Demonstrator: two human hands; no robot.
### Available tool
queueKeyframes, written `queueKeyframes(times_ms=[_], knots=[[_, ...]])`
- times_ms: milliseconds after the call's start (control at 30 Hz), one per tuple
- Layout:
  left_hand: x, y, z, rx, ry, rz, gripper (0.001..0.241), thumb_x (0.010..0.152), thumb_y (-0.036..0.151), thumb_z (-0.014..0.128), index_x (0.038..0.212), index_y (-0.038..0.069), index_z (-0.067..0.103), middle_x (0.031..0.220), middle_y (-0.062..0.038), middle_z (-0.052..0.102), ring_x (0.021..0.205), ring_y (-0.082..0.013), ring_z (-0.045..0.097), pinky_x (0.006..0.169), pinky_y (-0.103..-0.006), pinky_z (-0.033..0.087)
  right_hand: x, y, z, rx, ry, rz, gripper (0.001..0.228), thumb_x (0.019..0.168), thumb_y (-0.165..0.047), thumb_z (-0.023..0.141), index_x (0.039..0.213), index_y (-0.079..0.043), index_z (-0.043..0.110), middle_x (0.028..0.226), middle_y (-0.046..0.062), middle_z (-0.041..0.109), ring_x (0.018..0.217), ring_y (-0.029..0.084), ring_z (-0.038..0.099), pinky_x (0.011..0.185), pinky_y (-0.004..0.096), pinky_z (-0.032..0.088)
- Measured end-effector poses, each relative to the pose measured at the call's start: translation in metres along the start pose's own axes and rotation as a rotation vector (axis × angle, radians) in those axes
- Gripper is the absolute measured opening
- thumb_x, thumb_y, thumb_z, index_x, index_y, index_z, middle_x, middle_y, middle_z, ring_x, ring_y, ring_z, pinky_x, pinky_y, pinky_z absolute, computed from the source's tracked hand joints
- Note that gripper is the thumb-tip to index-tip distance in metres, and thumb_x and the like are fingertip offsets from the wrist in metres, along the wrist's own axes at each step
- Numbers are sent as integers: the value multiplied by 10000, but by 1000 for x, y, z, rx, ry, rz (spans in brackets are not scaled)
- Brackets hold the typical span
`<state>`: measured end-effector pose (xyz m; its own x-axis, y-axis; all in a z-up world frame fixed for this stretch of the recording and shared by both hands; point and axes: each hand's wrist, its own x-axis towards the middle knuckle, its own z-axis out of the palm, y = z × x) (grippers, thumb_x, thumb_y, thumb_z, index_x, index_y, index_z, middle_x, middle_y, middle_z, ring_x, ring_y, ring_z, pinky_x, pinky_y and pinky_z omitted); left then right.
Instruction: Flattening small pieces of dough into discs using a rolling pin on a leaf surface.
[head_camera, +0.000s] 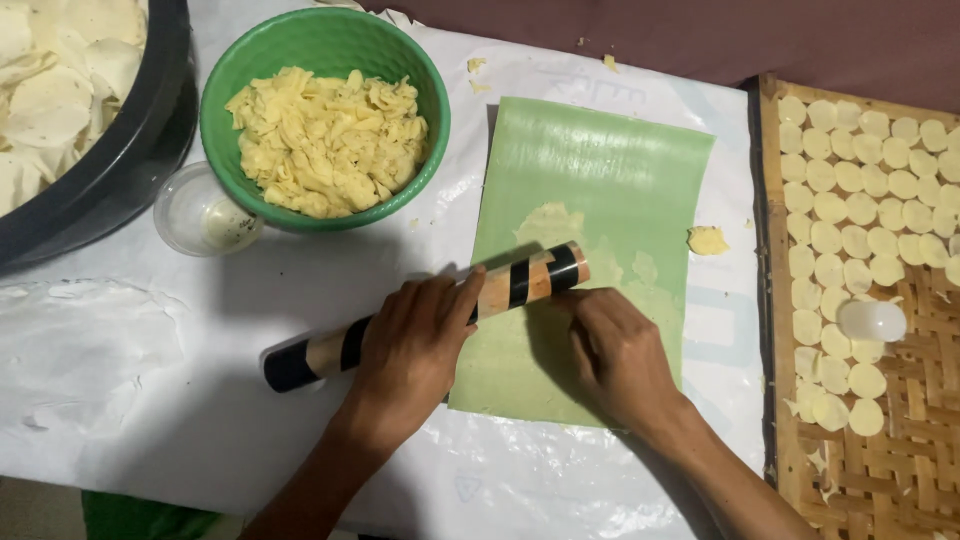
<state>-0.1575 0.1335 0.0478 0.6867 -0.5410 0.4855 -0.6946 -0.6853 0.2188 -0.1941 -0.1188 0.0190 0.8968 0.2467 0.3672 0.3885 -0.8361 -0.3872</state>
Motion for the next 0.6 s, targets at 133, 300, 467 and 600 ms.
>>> queueKeyframes(times_ms=[133, 300, 467, 600], knots=[[-14, -6, 16, 45, 21, 6, 463, 997, 168, 613, 1441, 57, 548, 949, -138, 591, 808, -296, 594, 717, -394, 489, 28, -11, -6, -23, 124, -93, 141, 885, -81, 659, 1014, -98, 715, 871, 49, 601, 833, 275, 633, 737, 363, 556], [-13, -6, 29, 230, 20, -39, 463, 988, 173, 595, 1445, 99, 568, 1018, -105, 616, 935, -257, 633, 820, -366, 520, 76, -16, 11, -44, -48, -128, 497, 1121, -282, 406, 1508, 27, 456, 1513, 277, 489, 1447, 435, 418, 1212, 490, 317], [-28, 4, 32, 142, -5, -64, 502, 1023, 31, 501, 1522, 54, 450, 1440, -208, 524, 1337, -352, 519, 1169, -466, 414, 66, -2, 23, -76, -166, -167, 640, 1126, -391, 282, 1599, 39, 251, 1660, 269, 277, 1562, 419, 222, 1285, 492, 203], [-45, 37, 19, 155, -56, -89, 500, 1068, -65, 319, 1555, 11, 407, 1589, -207, 454, 1476, -345, 471, 1237, -466, 368, 37, -9, 13, -100, -188, -207, 692, 1113, -417, 319, 1599, 55, 182, 1680, 259, 222, 1583, 425, 192, 1315, 501, 229]])
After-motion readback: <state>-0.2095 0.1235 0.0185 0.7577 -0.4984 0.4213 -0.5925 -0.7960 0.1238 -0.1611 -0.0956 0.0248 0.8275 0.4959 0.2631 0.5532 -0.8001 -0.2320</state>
